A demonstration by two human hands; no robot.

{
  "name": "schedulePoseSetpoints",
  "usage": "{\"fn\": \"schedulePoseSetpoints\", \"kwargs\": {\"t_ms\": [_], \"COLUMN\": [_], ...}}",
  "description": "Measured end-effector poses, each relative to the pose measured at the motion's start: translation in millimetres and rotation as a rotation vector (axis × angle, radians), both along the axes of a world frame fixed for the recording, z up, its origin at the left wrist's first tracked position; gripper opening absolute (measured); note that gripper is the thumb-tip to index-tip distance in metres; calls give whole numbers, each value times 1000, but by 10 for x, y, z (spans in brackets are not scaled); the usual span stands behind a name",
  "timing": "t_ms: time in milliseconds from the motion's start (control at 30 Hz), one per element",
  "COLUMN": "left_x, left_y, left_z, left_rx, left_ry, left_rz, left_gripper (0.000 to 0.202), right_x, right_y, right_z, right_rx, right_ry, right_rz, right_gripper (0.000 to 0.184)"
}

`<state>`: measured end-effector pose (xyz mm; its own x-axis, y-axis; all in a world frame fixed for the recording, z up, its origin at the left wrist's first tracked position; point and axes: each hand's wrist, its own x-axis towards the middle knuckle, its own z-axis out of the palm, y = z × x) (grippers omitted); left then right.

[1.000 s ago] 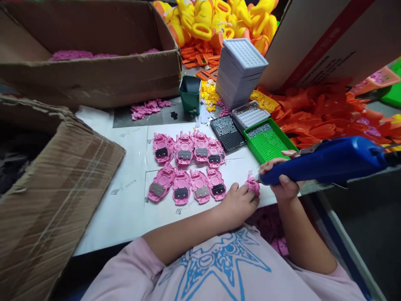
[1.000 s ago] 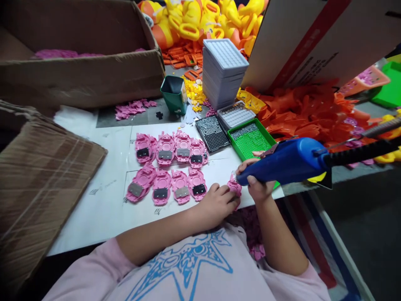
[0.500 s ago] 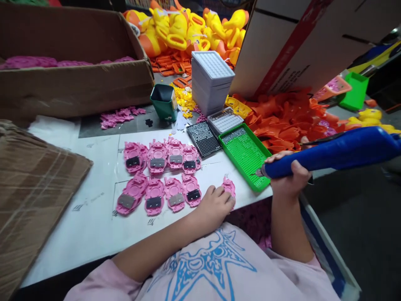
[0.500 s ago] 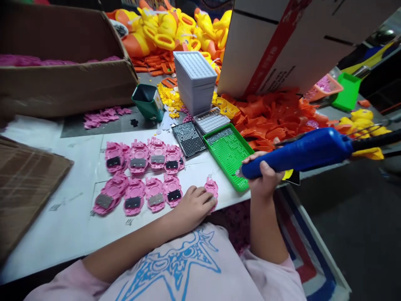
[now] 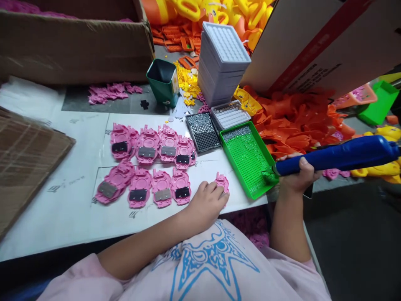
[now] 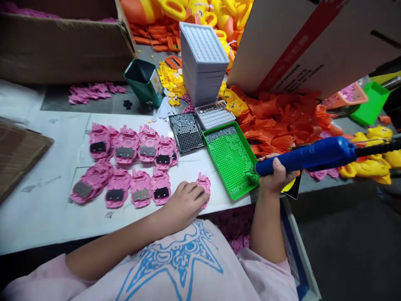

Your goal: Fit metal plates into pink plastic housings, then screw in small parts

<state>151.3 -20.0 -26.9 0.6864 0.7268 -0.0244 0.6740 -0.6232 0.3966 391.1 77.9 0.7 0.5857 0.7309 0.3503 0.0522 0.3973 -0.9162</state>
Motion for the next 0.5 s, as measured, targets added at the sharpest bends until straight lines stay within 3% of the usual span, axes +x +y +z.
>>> {"fn": "schedulePoseSetpoints", "kwargs": {"t_ms": [167,400,500], "left_x": [36,68,76], "left_y": [8,17,20], "left_z": [-7,-40,-53], "left_rx": [-4,-11,-24], "left_ry": [4,-34,-55], "left_rz": [24,53,54], "left_gripper": [30,32,32], "right_x": [-3,45,61], "right_y": [3,4,-4], "right_z": [6,-43,-62], "right_rx": [-10,22,-55], "right_ry": [-11,-41,-1], "right_rz": [38,87,95], "right_gripper": [10,15,16]}}
